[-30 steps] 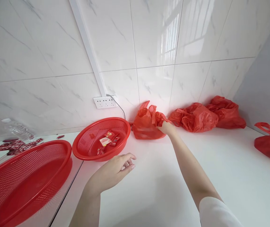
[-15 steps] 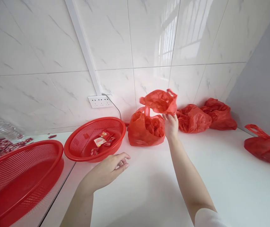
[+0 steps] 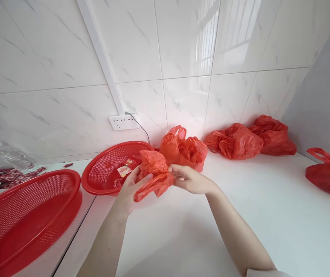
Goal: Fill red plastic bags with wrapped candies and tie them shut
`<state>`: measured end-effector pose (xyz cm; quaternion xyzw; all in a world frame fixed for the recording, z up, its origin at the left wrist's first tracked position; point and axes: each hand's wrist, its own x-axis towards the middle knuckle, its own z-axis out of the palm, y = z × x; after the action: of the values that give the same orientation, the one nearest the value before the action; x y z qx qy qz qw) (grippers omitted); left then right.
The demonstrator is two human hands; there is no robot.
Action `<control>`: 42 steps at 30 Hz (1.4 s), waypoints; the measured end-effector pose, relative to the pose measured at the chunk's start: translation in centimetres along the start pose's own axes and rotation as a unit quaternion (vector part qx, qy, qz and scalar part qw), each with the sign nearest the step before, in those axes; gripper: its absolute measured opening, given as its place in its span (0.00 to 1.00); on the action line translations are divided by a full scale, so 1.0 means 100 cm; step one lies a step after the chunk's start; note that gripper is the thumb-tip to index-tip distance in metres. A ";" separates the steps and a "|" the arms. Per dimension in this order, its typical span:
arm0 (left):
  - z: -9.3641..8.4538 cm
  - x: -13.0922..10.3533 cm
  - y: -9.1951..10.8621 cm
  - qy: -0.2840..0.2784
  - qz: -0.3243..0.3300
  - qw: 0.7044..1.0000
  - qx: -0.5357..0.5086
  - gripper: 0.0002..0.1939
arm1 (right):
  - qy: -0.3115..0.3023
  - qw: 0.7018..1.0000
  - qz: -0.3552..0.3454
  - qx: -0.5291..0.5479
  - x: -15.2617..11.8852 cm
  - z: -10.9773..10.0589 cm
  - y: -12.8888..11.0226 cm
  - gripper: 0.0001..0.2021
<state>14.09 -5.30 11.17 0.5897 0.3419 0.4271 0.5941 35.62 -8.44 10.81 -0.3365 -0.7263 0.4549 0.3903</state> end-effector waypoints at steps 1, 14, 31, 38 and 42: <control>-0.001 0.001 0.000 0.021 0.006 0.999 0.034 0.26 | -0.021 0.999 0.016 -0.030 0.000 0.001 -0.002 0.13; -0.023 -0.003 0.007 0.082 0.012 0.969 0.232 0.20 | 0.275 0.960 0.050 0.011 0.001 -0.012 0.001 0.18; 0.008 0.002 -0.014 -0.027 0.002 0.992 0.121 0.15 | 0.224 0.937 0.074 0.258 0.008 0.006 0.002 0.15; -0.021 0.005 -0.002 0.025 -0.065 0.989 0.131 0.17 | 0.332 0.941 0.069 -0.014 -0.006 -0.046 0.019 0.16; -0.012 0.001 -0.002 0.027 -0.042 0.980 0.195 0.17 | 0.450 0.873 -0.026 -0.186 -0.020 -0.031 -0.007 0.08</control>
<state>13.08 -4.66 10.87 0.6676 0.4588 0.3428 0.4757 39.16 -9.17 11.77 -0.5523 -0.5515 0.1004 0.6171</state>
